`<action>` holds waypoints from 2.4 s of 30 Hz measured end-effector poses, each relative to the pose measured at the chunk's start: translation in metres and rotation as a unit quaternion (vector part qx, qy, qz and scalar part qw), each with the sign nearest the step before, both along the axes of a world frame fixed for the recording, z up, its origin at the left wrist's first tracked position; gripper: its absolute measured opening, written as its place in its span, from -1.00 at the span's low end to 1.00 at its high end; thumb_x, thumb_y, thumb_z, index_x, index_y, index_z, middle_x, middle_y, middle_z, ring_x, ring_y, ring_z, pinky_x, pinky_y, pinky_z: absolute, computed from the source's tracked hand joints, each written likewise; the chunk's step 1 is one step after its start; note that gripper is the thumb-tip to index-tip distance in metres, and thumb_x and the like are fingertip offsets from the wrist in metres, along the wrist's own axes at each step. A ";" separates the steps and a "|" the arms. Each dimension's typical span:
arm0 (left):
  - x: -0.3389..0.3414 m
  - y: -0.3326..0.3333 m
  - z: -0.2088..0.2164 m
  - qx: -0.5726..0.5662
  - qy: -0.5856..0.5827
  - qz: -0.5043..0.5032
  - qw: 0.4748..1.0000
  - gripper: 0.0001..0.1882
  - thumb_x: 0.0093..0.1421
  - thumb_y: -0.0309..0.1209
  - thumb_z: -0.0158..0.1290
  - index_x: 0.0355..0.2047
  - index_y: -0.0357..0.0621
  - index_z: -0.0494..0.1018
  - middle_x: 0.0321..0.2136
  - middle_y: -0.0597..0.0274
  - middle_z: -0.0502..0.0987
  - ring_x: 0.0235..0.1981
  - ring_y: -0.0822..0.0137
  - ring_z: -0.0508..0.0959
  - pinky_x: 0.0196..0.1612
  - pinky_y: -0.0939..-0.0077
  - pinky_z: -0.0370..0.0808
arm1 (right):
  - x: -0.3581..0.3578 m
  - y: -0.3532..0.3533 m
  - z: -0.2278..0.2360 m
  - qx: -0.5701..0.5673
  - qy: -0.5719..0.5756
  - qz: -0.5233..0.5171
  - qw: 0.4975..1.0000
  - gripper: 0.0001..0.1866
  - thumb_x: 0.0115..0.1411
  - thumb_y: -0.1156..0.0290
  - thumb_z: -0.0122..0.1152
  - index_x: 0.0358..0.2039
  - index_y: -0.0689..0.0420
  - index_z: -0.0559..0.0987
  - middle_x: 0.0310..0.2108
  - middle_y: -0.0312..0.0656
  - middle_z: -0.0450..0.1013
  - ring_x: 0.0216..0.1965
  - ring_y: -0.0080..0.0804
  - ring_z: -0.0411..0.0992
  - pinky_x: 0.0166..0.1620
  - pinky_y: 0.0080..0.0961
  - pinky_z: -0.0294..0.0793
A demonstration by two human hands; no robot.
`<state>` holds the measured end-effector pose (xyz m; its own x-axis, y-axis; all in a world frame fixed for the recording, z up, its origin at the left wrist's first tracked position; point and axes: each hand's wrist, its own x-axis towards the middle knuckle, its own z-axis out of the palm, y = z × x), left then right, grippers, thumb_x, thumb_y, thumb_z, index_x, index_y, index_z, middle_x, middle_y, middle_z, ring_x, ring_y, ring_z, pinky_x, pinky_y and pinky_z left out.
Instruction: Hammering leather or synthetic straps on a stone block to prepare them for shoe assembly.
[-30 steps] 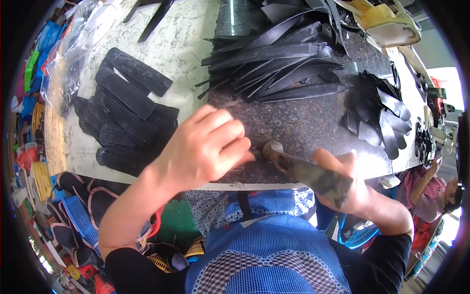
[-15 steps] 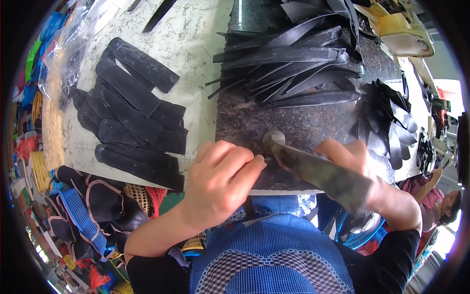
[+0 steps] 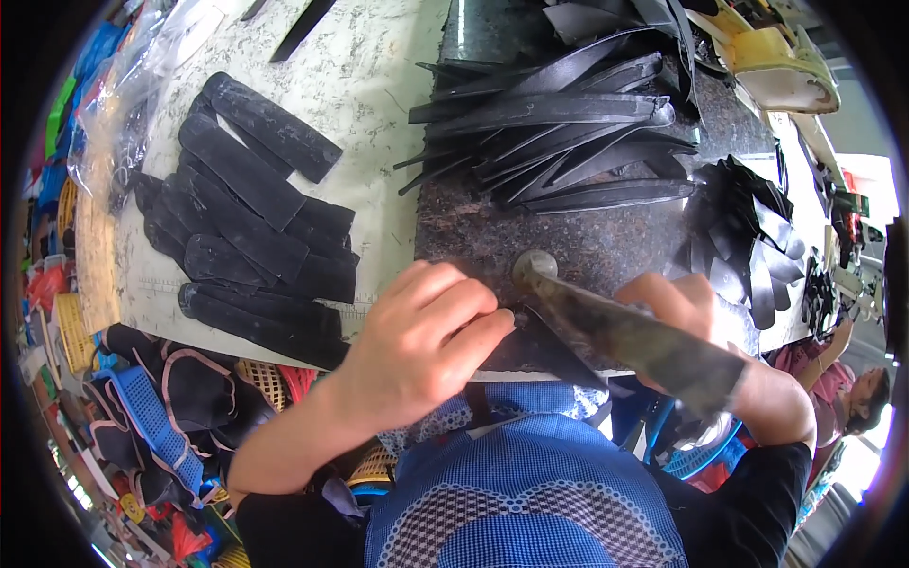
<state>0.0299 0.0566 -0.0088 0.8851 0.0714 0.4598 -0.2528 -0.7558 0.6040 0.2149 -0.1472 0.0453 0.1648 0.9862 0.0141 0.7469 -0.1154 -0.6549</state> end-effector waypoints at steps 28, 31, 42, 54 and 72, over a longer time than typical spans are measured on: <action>-0.013 -0.031 -0.003 -0.010 0.000 0.117 0.993 -0.75 -0.08 -0.51 0.38 -0.33 -0.17 0.65 -0.44 0.36 0.50 -0.38 0.30 0.50 -0.31 0.40 0.40 | -0.001 0.003 0.013 -0.028 -0.015 0.077 0.996 -0.76 0.19 0.37 0.36 -0.33 0.18 0.46 -0.65 -0.19 0.44 -0.67 -0.20 0.51 -0.60 -0.31 0.44; -0.006 -0.021 -0.002 0.013 -0.003 0.070 0.997 -0.76 -0.08 -0.51 0.37 -0.34 -0.17 0.64 -0.43 0.36 0.49 -0.37 0.30 0.51 -0.31 0.40 0.40 | 0.001 0.002 0.012 0.025 -0.034 0.052 0.998 -0.76 0.22 0.33 0.35 -0.37 0.18 0.47 -0.66 -0.21 0.41 -0.68 -0.21 0.48 -0.62 -0.30 0.40; -0.010 -0.036 0.001 -0.020 0.010 0.123 0.992 -0.75 -0.09 -0.52 0.39 -0.35 -0.16 0.63 -0.44 0.37 0.50 -0.39 0.30 0.50 -0.30 0.40 0.40 | -0.001 0.000 0.013 -0.007 -0.034 0.051 0.998 -0.77 0.21 0.36 0.35 -0.37 0.19 0.47 -0.66 -0.19 0.42 -0.69 -0.23 0.49 -0.63 -0.34 0.41; -0.007 -0.029 -0.002 0.002 -0.006 0.088 0.996 -0.75 -0.08 -0.50 0.39 -0.34 -0.16 0.64 -0.41 0.36 0.50 -0.38 0.31 0.50 -0.30 0.40 0.40 | -0.001 -0.002 0.012 -0.037 0.001 0.030 0.999 -0.77 0.13 0.41 0.39 -0.36 0.17 0.46 -0.64 -0.19 0.44 -0.66 -0.20 0.51 -0.60 -0.33 0.44; -0.014 -0.046 -0.003 0.022 0.001 0.135 0.991 -0.73 -0.07 -0.49 0.39 -0.31 -0.12 0.64 -0.38 0.39 0.51 -0.35 0.32 0.52 -0.25 0.37 0.36 | 0.001 -0.004 0.008 -0.006 -0.008 0.021 1.000 -0.78 0.18 0.38 0.35 -0.36 0.16 0.46 -0.64 -0.20 0.43 -0.67 -0.22 0.50 -0.63 -0.33 0.41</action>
<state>0.0163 0.0102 -0.0114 0.8373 0.2853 0.4664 -0.0371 -0.8214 0.5691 0.2161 -0.1510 0.0535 0.1221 0.9925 0.0036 0.7611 -0.0913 -0.6421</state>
